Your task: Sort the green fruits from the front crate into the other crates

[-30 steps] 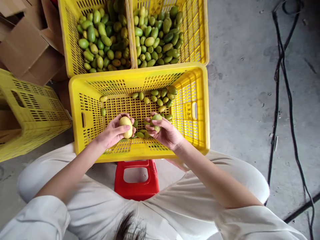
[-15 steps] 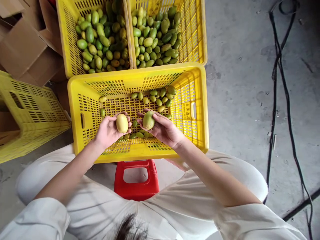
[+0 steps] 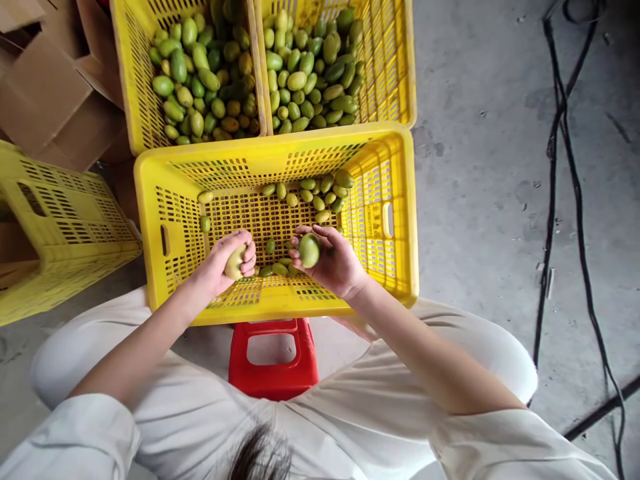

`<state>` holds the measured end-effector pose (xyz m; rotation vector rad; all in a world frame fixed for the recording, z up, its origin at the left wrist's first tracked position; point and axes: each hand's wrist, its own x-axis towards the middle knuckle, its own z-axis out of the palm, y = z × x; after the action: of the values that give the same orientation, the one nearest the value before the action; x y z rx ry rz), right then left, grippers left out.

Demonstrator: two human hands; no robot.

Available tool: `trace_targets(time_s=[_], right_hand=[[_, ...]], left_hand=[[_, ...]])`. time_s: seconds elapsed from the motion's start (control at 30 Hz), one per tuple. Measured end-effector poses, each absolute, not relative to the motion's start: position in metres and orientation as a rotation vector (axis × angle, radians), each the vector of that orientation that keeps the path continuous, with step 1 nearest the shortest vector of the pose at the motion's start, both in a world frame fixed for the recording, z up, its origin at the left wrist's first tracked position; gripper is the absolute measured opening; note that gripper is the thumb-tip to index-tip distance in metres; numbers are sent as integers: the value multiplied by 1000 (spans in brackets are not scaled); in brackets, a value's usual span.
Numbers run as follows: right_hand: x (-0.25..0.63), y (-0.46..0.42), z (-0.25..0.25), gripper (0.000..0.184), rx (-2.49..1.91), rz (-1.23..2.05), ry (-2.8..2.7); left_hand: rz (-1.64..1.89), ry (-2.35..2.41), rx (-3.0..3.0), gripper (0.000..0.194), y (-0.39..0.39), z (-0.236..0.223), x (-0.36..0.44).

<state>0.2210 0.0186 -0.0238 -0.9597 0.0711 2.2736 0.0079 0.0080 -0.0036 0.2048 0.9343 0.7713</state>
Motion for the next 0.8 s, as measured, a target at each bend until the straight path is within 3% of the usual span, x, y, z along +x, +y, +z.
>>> trace_targets(time_s=[0.2,0.33,0.53,0.8], right_hand=[[220,21,-17,37,-986,2240,-51],[221,19,-21,26,-977,2293,-44],[221,15,-26,31,-1047,2313,-31],[224,22,-23,25,-928,2145,-11]], left_hand=[[813,1037,42,18,13,2,6],[788,992,144,20,11,0,6],[707,827,288,21,4,-1,7],[778,885,5,23,1,8,10]])
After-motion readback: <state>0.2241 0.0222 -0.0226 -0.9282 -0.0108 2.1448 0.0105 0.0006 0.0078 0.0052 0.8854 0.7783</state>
